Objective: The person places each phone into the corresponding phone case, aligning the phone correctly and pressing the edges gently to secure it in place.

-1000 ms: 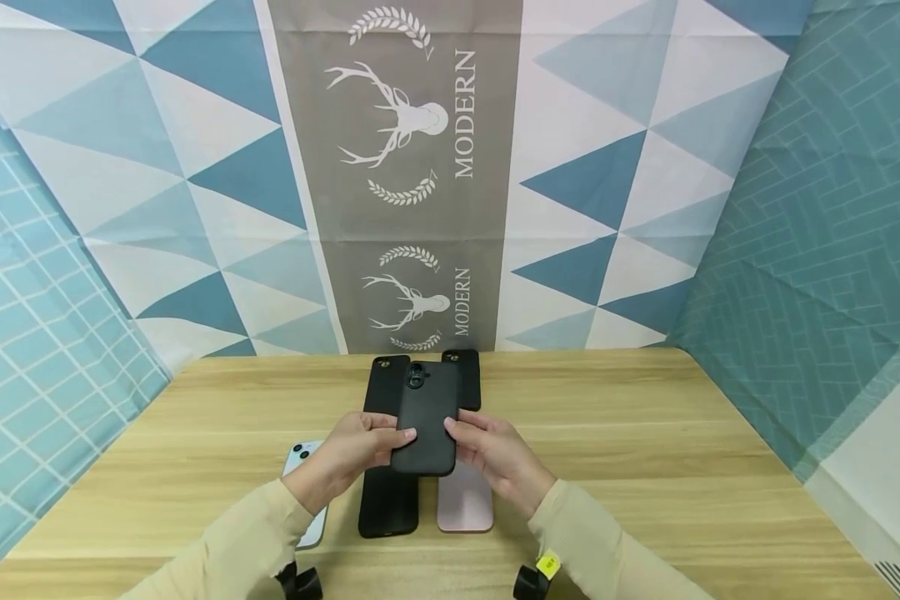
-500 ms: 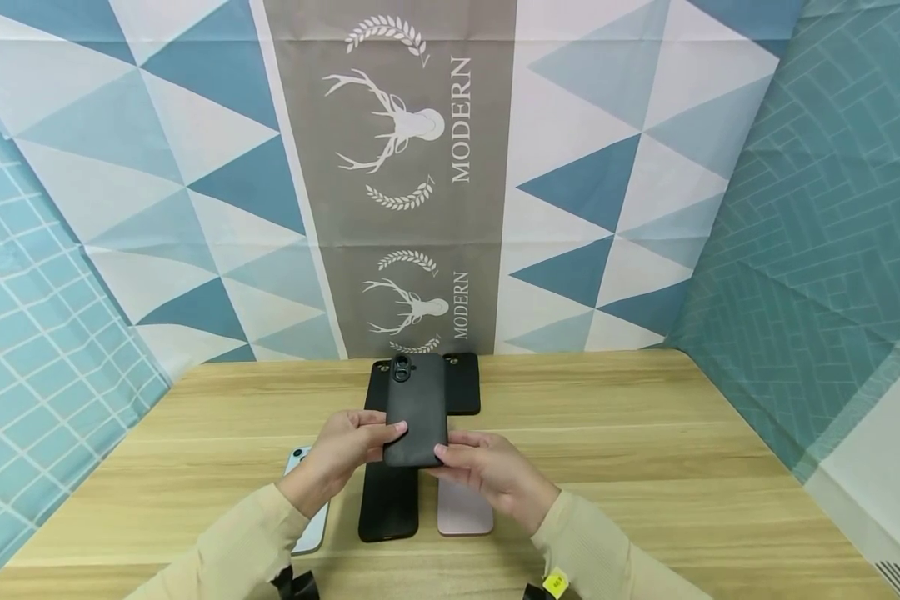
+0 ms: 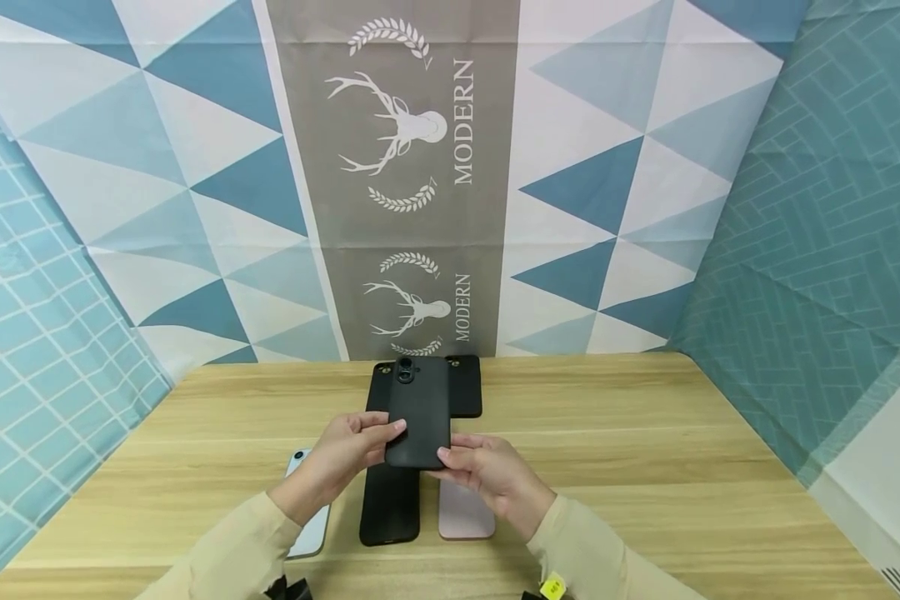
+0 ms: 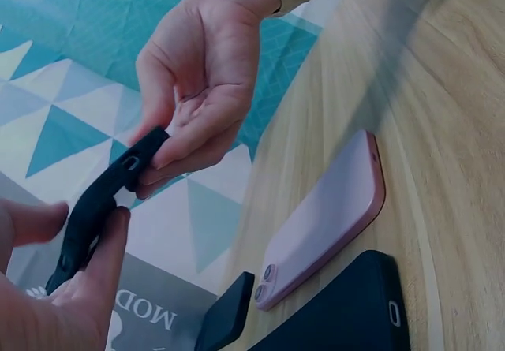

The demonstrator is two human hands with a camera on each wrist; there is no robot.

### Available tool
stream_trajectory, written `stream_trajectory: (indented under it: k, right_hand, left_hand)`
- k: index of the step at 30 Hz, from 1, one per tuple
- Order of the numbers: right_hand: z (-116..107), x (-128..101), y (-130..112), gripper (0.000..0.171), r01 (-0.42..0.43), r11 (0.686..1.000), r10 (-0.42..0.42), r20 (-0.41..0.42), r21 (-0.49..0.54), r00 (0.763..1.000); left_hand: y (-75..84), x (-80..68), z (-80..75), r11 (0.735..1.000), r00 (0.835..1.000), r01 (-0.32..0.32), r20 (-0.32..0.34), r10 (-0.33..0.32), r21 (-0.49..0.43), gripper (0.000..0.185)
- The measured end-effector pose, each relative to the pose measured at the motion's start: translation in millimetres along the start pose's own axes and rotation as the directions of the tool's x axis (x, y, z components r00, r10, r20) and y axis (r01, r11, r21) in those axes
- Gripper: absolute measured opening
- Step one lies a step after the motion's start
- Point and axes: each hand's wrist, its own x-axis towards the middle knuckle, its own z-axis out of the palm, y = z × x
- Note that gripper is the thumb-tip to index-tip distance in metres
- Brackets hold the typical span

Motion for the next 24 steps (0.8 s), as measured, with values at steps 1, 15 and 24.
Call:
stream_trajectory:
  k: [1, 15, 24]
  right_hand:
    - [-0.4, 0.1, 0.5, 0.056, 0.0, 1.0, 0.0, -0.004, 0.002, 1.0]
    - [-2.7, 1.5, 3.0, 0.056, 0.001, 1.0, -0.001, -0.014, 0.013, 1.0]
    - [-0.4, 1.7, 3.2, 0.057, 0.004, 1.0, -0.004, -0.025, -0.012, 1.0]
  left_hand:
    - [0.0, -0.6, -0.7, 1.0, 1.0, -0.002, 0.021, 0.002, -0.011, 0.053]
    - [-5.1, -4.8, 0.1, 0.992, 0.982, -0.03, 0.182, 0.052, -0.119, 0.04]
    - [-3.2, -7.5, 4.9, 0.996, 0.996, -0.04, 0.082, 0.047, -0.081, 0.035]
